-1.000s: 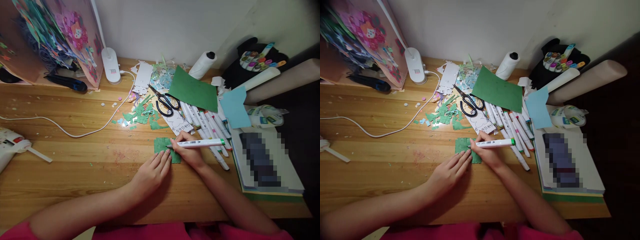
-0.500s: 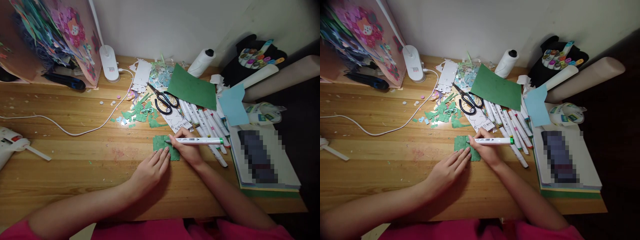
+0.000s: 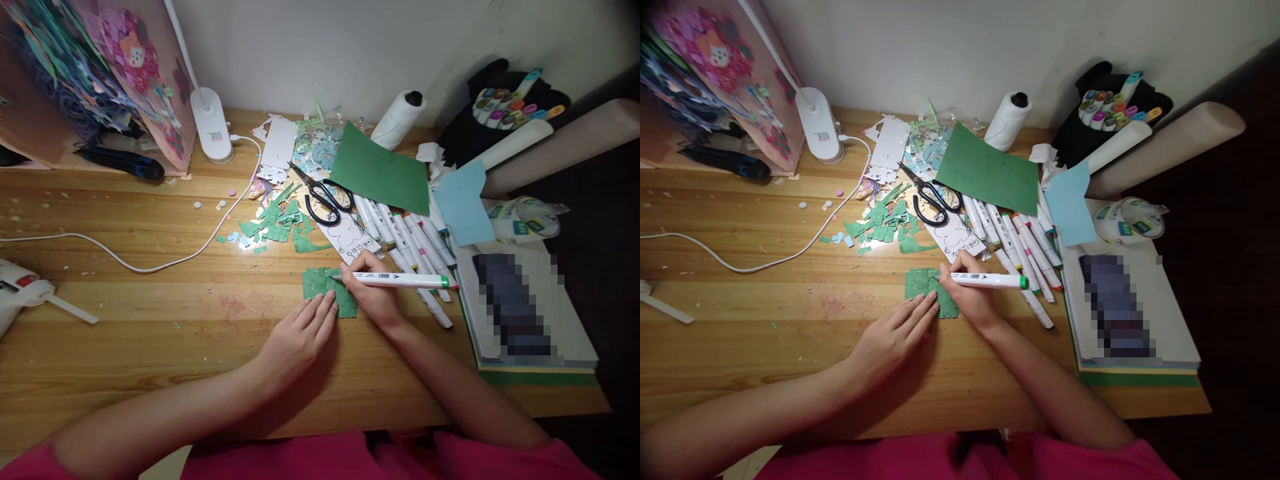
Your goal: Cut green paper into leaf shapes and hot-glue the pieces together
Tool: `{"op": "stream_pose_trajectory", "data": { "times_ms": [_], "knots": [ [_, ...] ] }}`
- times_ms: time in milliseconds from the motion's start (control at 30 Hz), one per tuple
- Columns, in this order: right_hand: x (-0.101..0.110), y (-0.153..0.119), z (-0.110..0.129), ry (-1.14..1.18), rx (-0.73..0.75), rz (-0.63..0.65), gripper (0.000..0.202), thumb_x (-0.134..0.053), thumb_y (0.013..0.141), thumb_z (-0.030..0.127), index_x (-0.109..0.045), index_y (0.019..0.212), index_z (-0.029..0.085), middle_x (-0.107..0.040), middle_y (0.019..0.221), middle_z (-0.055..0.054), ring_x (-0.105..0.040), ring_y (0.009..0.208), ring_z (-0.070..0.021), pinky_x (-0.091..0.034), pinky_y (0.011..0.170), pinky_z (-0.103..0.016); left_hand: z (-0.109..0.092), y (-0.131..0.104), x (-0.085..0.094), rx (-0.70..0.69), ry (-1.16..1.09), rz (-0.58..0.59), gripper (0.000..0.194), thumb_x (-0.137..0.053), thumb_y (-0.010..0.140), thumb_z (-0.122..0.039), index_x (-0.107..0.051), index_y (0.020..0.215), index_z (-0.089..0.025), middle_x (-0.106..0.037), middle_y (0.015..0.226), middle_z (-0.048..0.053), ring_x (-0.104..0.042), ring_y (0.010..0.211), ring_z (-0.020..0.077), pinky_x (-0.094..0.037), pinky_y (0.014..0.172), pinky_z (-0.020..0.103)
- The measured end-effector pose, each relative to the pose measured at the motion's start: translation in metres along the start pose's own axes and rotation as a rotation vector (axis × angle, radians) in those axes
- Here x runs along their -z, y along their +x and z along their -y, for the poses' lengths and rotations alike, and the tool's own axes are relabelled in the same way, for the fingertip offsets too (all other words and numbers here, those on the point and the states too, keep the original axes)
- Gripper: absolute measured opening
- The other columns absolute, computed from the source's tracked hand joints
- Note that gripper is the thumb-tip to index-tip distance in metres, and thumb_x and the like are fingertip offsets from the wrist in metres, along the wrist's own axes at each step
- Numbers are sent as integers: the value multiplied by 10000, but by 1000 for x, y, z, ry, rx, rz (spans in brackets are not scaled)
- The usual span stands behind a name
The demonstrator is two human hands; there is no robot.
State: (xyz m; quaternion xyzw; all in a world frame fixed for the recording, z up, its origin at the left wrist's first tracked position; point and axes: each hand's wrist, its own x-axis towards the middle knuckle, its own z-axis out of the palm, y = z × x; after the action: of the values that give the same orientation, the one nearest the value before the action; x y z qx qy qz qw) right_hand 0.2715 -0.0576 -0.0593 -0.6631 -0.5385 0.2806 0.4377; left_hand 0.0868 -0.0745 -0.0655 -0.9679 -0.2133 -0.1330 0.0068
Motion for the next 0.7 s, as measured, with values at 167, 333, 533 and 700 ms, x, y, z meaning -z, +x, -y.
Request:
{"op": "stream_pose_trajectory", "data": {
  "times_ms": [167,333,533,700],
  "knots": [
    [0,0,-1,11,-3,-6,313,-553,813,266,-342,585,236,-356,513,59,-356,498,-123,-319,504,-266,0,0,1,2,0,15,377,-332,927,-127,-496,1255,-40,-492,1356,143,-528,1189,207,-437,1002,318],
    [1,0,-3,30,-5,5,322,-535,810,240,-305,585,241,-338,521,59,-342,492,-123,-317,503,-272,0,1,1,2,-8,-1,363,-364,918,-128,-513,1235,-33,-513,1335,143,-547,1169,223,-460,979,321],
    [1,0,-5,44,-7,22,319,-535,789,196,-289,590,241,-315,535,61,-325,496,-120,-302,496,-272,0,2,0,4,-3,1,361,-375,923,-149,-511,1240,-42,-508,1340,140,-548,1170,217,-467,978,322],
    [3,-1,-4,54,-2,40,329,-551,759,175,-290,570,240,-306,523,61,-328,495,-123,-297,488,-271,0,1,-2,2,0,-13,359,-384,921,-149,-511,1239,-40,-509,1340,134,-545,1172,220,-466,981,323]
  ]
}}
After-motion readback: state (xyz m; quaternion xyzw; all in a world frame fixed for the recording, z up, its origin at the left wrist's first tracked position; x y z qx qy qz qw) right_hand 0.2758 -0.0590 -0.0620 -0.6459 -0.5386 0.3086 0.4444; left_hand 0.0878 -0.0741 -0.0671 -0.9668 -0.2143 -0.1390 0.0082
